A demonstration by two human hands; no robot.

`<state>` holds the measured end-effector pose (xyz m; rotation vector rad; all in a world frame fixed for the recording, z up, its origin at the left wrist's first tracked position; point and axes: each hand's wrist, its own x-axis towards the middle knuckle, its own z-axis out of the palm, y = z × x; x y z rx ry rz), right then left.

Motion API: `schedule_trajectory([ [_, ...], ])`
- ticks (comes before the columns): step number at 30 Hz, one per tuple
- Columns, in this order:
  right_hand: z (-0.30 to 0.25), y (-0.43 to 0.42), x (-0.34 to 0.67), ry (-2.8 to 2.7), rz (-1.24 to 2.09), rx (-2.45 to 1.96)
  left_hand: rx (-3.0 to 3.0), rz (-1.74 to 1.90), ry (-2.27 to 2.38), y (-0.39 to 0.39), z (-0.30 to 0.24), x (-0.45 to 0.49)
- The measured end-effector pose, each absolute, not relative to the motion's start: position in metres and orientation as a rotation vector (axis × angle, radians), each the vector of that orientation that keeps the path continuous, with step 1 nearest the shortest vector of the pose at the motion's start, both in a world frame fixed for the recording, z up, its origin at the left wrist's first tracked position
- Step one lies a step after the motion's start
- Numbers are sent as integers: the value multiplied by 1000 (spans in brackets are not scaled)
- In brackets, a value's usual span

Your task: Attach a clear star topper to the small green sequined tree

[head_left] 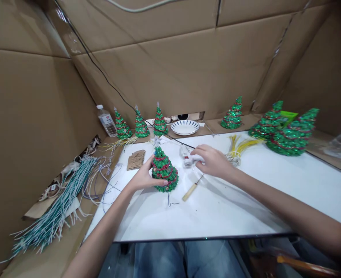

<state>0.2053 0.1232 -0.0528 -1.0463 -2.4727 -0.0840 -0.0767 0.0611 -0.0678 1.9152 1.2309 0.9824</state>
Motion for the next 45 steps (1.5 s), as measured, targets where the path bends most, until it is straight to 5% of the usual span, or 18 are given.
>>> schedule_trajectory([
  [8,-69,173,204,-2644,-75,-1238,2067,1249,1075,69,36,-86],
  [14,-81,170,197,-2675,-77,-1313,2402,678,1352,64,100,-66],
  [27,-54,142,213,-2321,-235,-1318,2323,390,1164,99,105,-76],
  [34,-31,120,212,-1916,-88,-887,2228,471,1080,109,98,-83],
  [45,-31,88,194,-2086,76,-695,2218,473,1030,119,93,-86],
])
